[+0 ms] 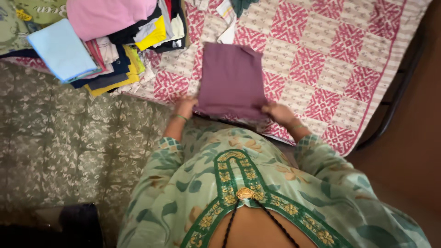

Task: The person folds various garments on a bed, including a maroon shirt, a pink and navy top, a purple shirt, and a green shirt. Each item is smoothed, folded into a compact rectangle, and placed in a growing stack on the left side of the bed.

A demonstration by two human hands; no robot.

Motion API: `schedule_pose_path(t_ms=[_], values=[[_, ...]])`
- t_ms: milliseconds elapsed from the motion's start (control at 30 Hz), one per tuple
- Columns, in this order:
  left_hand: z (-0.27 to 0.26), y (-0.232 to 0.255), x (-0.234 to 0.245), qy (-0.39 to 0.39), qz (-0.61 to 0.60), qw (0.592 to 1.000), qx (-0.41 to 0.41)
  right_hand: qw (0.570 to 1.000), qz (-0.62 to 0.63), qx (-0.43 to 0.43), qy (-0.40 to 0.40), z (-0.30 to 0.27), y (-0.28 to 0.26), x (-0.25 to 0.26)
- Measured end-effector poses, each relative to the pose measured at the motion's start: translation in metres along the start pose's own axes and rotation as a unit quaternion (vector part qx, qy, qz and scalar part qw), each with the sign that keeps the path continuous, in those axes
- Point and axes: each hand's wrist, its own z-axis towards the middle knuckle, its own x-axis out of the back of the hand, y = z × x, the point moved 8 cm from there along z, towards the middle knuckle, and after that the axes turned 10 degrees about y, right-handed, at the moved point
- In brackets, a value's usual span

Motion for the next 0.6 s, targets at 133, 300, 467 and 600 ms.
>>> schedule_pose_path(t_ms=[133,300,467,600], values=[[-0.041,-0.023,-0.042,-0.001,-0.005,1.0,0.014,0.993,-0.081,0.079,-0.031,-0.028,0.006,-0.067],[-0.037,-0.009,-0.036,-0.027,0.044,0.998,0.047,0.987,-0.043,0.038,-0.15,-0.013,0.036,-0.111],[-0.006,0.036,-0.009,-0.018,0.097,0.994,0.051,0.987,0.062,0.143,-0.031,0.026,0.057,-0.082],[0.034,0.058,0.001,0.053,-0.038,0.996,0.054,0.958,0.161,-0.237,0.031,0.08,0.121,-0.084]])
